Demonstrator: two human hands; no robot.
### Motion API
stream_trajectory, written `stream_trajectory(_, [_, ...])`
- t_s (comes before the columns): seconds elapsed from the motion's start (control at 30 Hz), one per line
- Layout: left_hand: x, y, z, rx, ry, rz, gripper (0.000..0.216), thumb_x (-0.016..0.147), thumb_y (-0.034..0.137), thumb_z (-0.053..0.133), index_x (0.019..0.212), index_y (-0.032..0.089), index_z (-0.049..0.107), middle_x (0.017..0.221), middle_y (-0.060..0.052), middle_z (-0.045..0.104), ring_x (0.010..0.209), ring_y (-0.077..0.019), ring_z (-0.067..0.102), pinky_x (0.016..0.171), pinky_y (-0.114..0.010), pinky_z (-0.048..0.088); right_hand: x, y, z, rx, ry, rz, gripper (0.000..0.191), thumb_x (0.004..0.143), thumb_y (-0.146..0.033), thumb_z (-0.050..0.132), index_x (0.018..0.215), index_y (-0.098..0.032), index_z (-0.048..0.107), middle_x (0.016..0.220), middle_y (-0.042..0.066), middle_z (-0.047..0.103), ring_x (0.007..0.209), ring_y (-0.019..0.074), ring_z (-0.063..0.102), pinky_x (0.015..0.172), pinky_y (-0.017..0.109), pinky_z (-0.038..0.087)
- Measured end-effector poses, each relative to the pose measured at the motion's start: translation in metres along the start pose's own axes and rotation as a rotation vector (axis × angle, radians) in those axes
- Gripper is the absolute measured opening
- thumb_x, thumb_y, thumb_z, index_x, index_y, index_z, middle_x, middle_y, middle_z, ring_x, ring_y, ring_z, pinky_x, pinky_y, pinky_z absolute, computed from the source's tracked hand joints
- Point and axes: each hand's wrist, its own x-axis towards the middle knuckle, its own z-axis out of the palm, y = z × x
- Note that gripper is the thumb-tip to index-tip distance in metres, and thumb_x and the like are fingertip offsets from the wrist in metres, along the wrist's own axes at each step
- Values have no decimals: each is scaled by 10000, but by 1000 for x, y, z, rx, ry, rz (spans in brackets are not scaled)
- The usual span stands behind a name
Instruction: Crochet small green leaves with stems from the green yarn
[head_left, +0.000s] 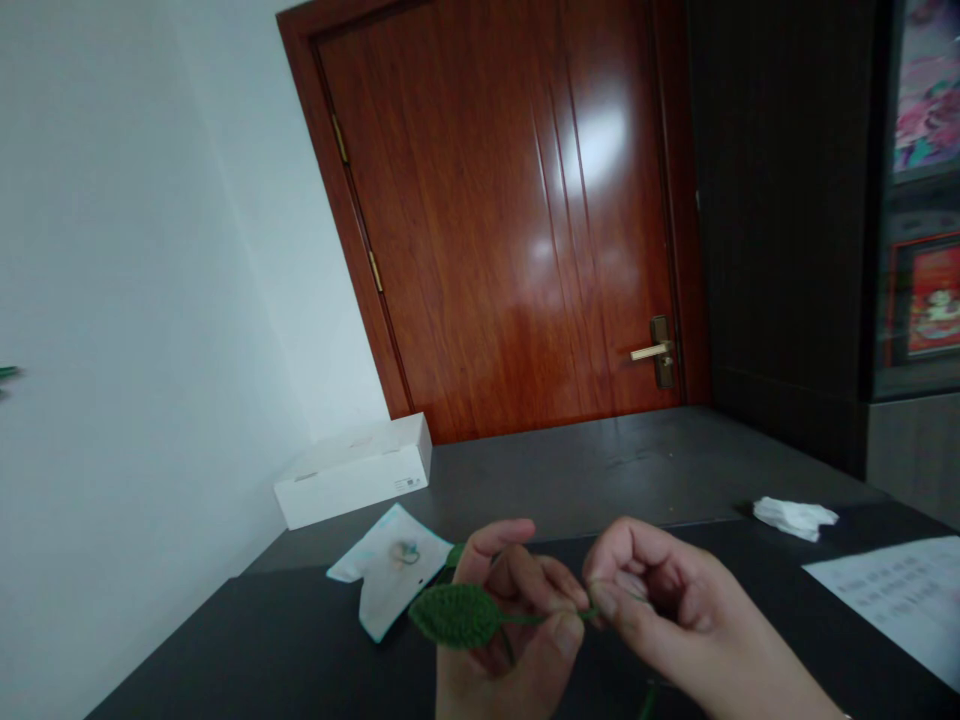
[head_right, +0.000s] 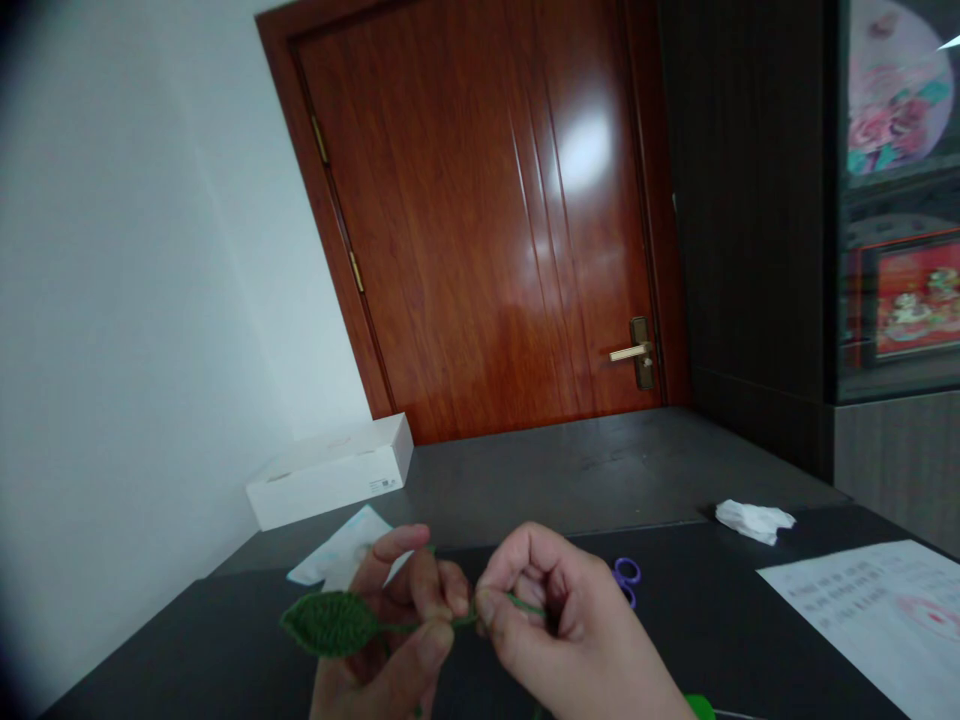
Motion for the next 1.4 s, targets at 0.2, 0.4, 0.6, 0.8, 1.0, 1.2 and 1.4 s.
stream_trajectory(0.2, [3,-5,-4,-16,-23,-59,454,523,223,868,947,236,706,551,40,602,617,-110,557,613,-221,465,5,3,4,230,-79,78,295,797,-422,669,716,-168,543,556,-79,410,461,53,260,444,169,240])
stream_trajectory(0.4, [1,-7,-8,65,-12,-57,484,559,227,849,1012,220,680,572,38,609,600,-92,558,595,-183,443,4,1,10,257,23,140,296,739,-376,720,646,-171,527,558,-83,354,496,71,242,456,175,232])
stream_trajectory(0.6, [-2,-8,-9,99,95,-11,464,599,220,822,1032,231,656,573,46,597,593,-93,576,589,-172,457,-2,0,10,-149,92,-45,148,842,-323,577,759,-203,606,652,-31,488,603,134,446,566,235,376])
stream_trajectory(0.8, [-2,-4,-7,101,199,57,442,609,188,800,1022,224,647,572,50,597,646,-120,615,669,-209,499,-6,-9,13,-625,151,-369,121,861,-150,532,801,-206,621,753,12,597,702,164,588,615,257,475])
stream_trajectory(1.0, [-3,2,-7,99,235,-51,461,605,202,792,1036,202,630,545,52,599,628,-126,612,673,-229,480,-6,-11,6,-888,221,-677,231,810,-107,615,1021,-203,613,935,59,662,878,205,610,725,297,517])
stream_trajectory(1.2, [-2,6,-8,37,219,-141,459,569,176,810,999,183,648,542,59,598,584,-109,578,654,-239,454,-8,-14,-4,-1037,122,-837,243,809,-68,604,1014,-192,649,891,54,712,835,220,615,799,358,460])
stream_trajectory(1.4, [-1,4,-13,17,206,-223,491,553,200,828,1012,160,659,537,49,603,566,-97,554,621,-225,434,-6,-15,-9,-1043,93,-854,277,810,-73,630,1039,-223,667,900,5,727,818,193,603,840,328,408])
